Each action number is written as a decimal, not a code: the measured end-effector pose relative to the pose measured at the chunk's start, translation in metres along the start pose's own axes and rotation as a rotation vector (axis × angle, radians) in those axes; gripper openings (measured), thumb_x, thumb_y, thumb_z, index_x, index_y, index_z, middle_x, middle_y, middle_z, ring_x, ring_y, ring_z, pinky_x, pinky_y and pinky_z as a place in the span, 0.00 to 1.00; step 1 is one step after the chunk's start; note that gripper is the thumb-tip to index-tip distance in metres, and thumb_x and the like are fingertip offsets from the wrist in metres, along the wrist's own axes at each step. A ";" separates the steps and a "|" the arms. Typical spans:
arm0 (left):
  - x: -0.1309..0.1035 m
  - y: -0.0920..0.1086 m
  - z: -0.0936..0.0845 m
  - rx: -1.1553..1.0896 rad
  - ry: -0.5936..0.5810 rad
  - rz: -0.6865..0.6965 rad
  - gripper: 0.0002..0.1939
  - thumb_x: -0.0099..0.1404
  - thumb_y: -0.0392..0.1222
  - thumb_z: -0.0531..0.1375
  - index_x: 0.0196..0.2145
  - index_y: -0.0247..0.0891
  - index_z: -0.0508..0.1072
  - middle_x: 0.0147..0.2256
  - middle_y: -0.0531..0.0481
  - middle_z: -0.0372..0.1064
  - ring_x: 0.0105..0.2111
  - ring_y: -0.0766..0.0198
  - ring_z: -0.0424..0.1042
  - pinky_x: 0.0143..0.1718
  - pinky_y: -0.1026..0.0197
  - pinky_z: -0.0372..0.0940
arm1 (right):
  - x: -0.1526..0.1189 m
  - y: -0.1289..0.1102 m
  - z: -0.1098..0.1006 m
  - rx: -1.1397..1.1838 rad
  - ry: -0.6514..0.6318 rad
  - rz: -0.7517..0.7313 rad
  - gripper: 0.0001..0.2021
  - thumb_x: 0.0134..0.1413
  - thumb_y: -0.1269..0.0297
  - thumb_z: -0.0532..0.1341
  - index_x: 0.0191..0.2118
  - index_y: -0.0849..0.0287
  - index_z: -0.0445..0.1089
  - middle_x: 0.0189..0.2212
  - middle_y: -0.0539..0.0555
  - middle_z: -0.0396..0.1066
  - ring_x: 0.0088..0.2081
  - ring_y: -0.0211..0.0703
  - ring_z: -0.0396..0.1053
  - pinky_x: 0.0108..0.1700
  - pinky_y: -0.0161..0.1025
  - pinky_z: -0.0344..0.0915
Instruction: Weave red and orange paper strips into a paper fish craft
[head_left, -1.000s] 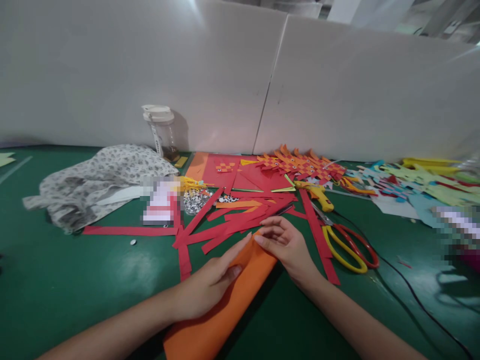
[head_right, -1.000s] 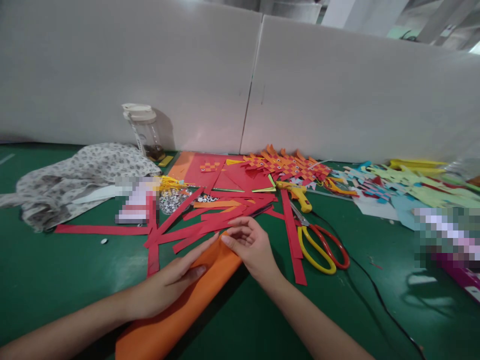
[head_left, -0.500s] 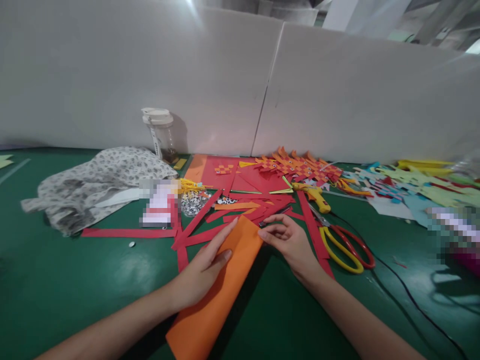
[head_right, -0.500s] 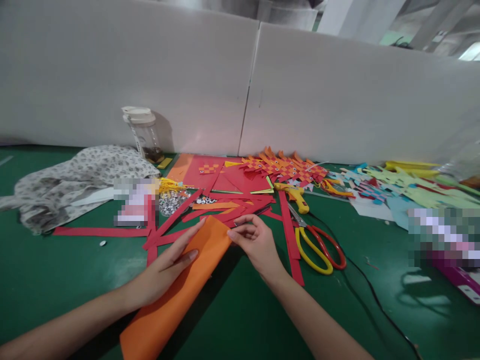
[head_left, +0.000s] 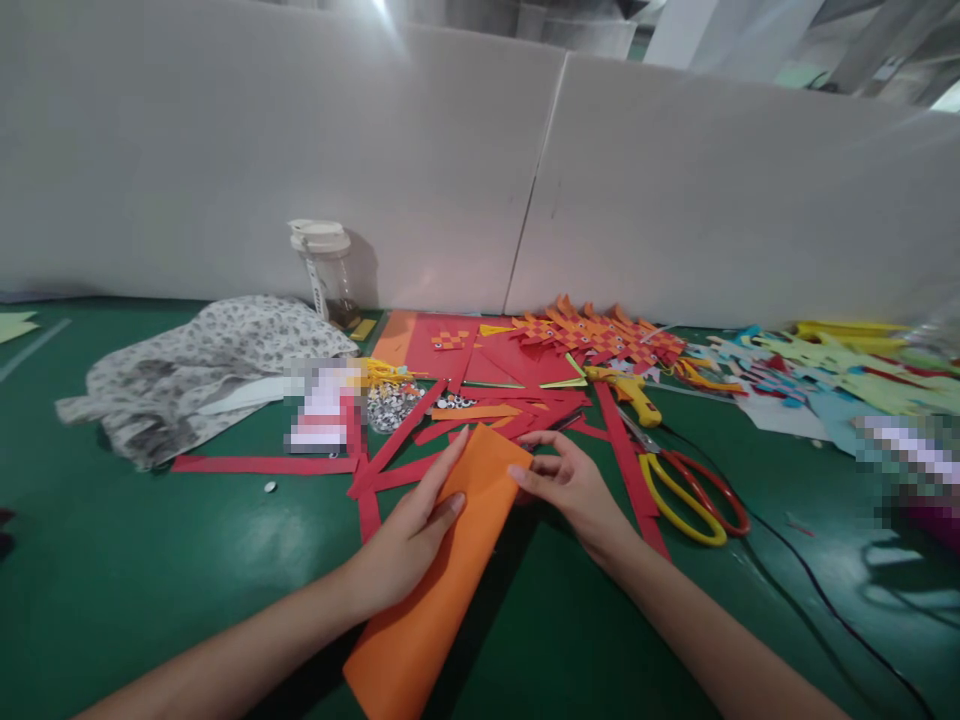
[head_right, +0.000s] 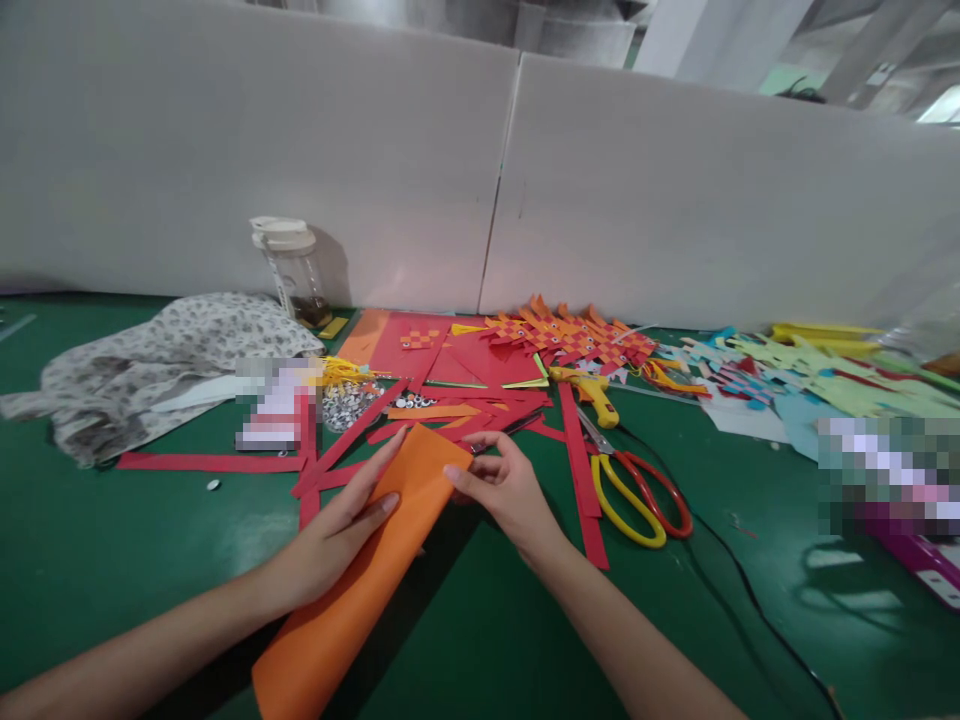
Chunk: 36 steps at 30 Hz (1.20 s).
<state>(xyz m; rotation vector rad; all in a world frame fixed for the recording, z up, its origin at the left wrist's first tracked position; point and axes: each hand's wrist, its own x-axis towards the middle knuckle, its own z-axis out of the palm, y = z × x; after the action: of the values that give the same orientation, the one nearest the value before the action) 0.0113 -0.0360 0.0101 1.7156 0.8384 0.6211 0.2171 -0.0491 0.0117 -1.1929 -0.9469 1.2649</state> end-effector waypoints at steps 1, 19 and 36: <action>0.000 0.000 0.000 -0.005 0.002 -0.012 0.29 0.70 0.47 0.47 0.65 0.50 0.40 0.66 0.56 0.36 0.65 0.57 0.31 0.65 0.49 0.36 | 0.000 0.000 0.001 -0.013 -0.013 0.001 0.26 0.32 0.57 0.73 0.37 0.57 0.62 0.17 0.44 0.70 0.20 0.38 0.70 0.27 0.35 0.67; 0.002 0.003 0.001 -0.015 0.102 -0.048 0.29 0.69 0.48 0.48 0.64 0.51 0.43 0.65 0.59 0.39 0.65 0.58 0.30 0.65 0.53 0.38 | -0.005 0.007 0.009 -0.034 -0.143 0.046 0.31 0.35 0.60 0.72 0.47 0.61 0.61 0.17 0.45 0.71 0.18 0.36 0.68 0.23 0.33 0.66; 0.004 0.000 0.003 -0.096 0.139 -0.068 0.29 0.68 0.51 0.49 0.64 0.51 0.45 0.65 0.55 0.43 0.65 0.55 0.39 0.64 0.51 0.45 | -0.010 0.016 0.016 0.034 -0.311 0.090 0.29 0.36 0.63 0.72 0.47 0.60 0.63 0.32 0.53 0.77 0.32 0.42 0.75 0.32 0.36 0.70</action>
<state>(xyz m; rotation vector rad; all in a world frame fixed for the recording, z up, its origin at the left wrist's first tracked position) 0.0159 -0.0346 0.0088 1.5649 0.9455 0.7293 0.1972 -0.0580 -0.0004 -1.0393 -1.1007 1.5640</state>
